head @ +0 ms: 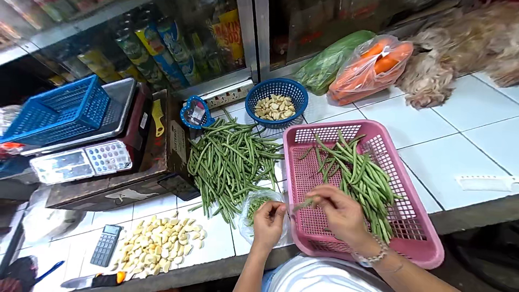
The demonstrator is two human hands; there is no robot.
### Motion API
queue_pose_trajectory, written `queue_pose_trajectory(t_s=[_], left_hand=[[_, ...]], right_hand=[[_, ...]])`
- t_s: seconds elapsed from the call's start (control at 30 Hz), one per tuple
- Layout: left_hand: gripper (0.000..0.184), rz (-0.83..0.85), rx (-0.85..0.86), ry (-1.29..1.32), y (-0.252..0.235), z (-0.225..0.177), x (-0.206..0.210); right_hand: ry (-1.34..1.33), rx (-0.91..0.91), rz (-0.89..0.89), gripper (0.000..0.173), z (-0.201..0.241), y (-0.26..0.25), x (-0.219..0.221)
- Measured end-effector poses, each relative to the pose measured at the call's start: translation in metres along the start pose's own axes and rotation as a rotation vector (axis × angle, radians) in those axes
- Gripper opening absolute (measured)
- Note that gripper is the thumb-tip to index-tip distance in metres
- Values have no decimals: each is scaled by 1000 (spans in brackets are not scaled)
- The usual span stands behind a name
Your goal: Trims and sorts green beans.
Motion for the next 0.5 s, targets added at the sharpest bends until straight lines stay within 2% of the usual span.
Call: queue_pose_trajectory(t_s=[0.07, 0.17, 0.23, 0.3, 0.4, 0.5], left_hand=[[18, 5, -91, -389, 6, 18, -11], [28, 420, -521, -833, 8, 37, -18], [35, 549, -630, -887, 10, 41, -16], [36, 450, -507, -733, 13, 29, -12], [30, 227, -221, -288, 17, -2, -2], [26, 183, -54, -68, 16, -19, 6]], right_hand=[[-177, 99, -157, 17, 5, -12, -16], [-378, 163, -344, 27, 14, -23, -38], [-428, 200, -416, 31, 17, -24, -45], [-459, 227, -441, 33, 17, -22, -46], [-498, 278, -457, 34, 15, -16, -40], [-518, 317, -473, 35, 12, -12, -35]])
Point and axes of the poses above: each hand's wrist, its own y-axis away from the middle knuckle, its own x-axis out of the palm, z = x × y, the point moved 4 cm from there along -y, towards the middle knuckle, and after that the axes turned 13 degrees about -y, right-handed, at the moved point
